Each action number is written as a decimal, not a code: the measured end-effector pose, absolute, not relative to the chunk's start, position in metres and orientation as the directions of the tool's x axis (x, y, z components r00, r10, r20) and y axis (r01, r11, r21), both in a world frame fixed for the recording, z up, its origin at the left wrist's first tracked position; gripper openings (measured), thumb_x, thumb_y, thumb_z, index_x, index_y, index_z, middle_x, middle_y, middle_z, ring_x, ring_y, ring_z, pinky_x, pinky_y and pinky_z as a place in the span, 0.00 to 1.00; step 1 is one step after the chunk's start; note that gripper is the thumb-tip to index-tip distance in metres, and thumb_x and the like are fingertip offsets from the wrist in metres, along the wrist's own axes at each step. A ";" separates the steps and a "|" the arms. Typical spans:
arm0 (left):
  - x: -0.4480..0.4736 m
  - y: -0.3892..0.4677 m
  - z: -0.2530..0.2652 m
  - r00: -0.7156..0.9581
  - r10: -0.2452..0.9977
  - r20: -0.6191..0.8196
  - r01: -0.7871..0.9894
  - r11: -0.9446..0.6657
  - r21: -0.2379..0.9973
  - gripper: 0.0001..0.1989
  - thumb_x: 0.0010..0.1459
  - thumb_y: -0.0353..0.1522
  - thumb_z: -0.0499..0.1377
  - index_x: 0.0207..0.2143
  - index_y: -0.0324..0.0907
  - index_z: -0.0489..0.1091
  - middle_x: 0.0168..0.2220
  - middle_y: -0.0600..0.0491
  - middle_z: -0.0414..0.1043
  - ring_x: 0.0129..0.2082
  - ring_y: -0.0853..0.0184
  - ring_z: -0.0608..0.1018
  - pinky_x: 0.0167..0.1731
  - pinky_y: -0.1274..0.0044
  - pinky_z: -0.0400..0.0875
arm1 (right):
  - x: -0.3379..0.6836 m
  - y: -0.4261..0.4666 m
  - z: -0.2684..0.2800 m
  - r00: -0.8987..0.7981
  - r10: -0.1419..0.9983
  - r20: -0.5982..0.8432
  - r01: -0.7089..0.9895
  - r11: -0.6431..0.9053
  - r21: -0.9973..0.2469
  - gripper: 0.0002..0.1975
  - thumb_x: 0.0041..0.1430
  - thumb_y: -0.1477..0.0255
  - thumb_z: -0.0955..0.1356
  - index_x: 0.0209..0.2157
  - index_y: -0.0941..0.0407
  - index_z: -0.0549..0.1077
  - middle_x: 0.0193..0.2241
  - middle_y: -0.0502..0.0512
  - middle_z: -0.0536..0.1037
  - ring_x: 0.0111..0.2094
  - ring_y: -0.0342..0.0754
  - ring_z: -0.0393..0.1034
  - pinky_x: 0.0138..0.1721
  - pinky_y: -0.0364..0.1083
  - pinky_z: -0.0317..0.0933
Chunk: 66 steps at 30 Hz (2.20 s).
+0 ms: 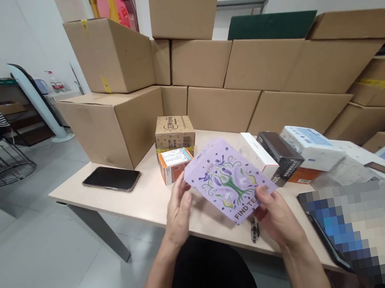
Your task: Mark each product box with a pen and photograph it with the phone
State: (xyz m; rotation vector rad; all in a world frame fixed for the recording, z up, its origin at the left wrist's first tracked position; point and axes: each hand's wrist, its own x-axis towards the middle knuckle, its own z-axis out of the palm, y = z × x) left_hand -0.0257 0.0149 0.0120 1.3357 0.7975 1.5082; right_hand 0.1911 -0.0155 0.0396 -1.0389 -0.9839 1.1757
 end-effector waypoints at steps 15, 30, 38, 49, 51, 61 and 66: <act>-0.027 0.013 0.015 0.106 0.931 0.349 -0.383 -0.285 0.879 0.47 0.55 0.40 0.66 0.70 0.47 0.43 0.62 0.41 0.63 0.57 0.53 0.73 0.55 0.62 0.70 | 0.167 -0.027 0.035 0.039 0.999 -0.028 -0.242 -0.017 -0.970 0.38 0.56 0.53 0.71 0.62 0.56 0.60 0.31 0.52 0.78 0.25 0.44 0.72 0.26 0.43 0.68; -0.019 0.018 0.015 0.019 0.945 0.326 0.154 -0.325 0.933 0.26 0.64 0.46 0.53 0.58 0.42 0.69 0.58 0.45 0.67 0.61 0.55 0.66 0.63 0.61 0.56 | 0.175 -0.052 0.043 0.092 0.993 0.078 0.370 0.039 -0.928 0.31 0.63 0.49 0.62 0.59 0.56 0.67 0.18 0.47 0.70 0.21 0.47 0.66 0.23 0.44 0.61; -0.019 0.017 0.015 -0.046 0.952 0.303 0.093 -0.297 0.950 0.28 0.64 0.46 0.54 0.61 0.44 0.63 0.58 0.44 0.67 0.54 0.56 0.71 0.53 0.64 0.66 | 0.208 -0.043 0.033 0.169 0.942 0.288 0.637 0.119 -0.762 0.27 0.68 0.54 0.57 0.53 0.57 0.74 0.34 0.58 0.79 0.36 0.52 0.74 0.39 0.50 0.68; -0.022 0.001 -0.005 -0.085 0.640 0.764 0.273 -0.722 0.635 0.16 0.66 0.37 0.51 0.52 0.50 0.72 0.56 0.48 0.64 0.58 0.55 0.67 0.58 0.59 0.63 | 0.223 -0.036 0.015 -0.237 0.913 0.333 0.968 0.252 -0.001 0.14 0.59 0.83 0.60 0.34 0.54 0.74 0.34 0.58 0.73 0.35 0.51 0.68 0.34 0.47 0.62; -0.023 -0.004 0.001 -0.026 0.560 0.828 0.345 -0.772 0.533 0.16 0.64 0.35 0.52 0.52 0.50 0.72 0.55 0.47 0.66 0.56 0.54 0.68 0.57 0.56 0.63 | 0.228 -0.037 0.015 -0.265 0.906 0.330 0.960 0.280 0.000 0.12 0.60 0.81 0.61 0.34 0.54 0.73 0.33 0.57 0.74 0.35 0.52 0.69 0.34 0.47 0.62; 0.002 -0.007 0.030 0.104 0.436 0.894 0.431 -0.830 0.354 0.13 0.57 0.28 0.61 0.45 0.47 0.76 0.40 0.49 0.80 0.45 0.56 0.77 0.50 0.59 0.73 | 0.225 -0.042 0.051 0.449 0.751 0.484 0.300 0.384 -0.873 0.08 0.62 0.63 0.67 0.38 0.53 0.68 0.26 0.50 0.75 0.24 0.45 0.70 0.26 0.45 0.65; 0.010 0.000 0.023 0.038 0.416 0.909 0.436 -0.825 0.360 0.08 0.57 0.27 0.61 0.38 0.45 0.77 0.36 0.50 0.80 0.45 0.57 0.78 0.54 0.56 0.71 | 0.186 -0.006 0.090 0.169 0.917 0.361 0.050 0.358 -0.932 0.11 0.61 0.63 0.68 0.40 0.55 0.71 0.28 0.51 0.78 0.26 0.44 0.72 0.28 0.44 0.67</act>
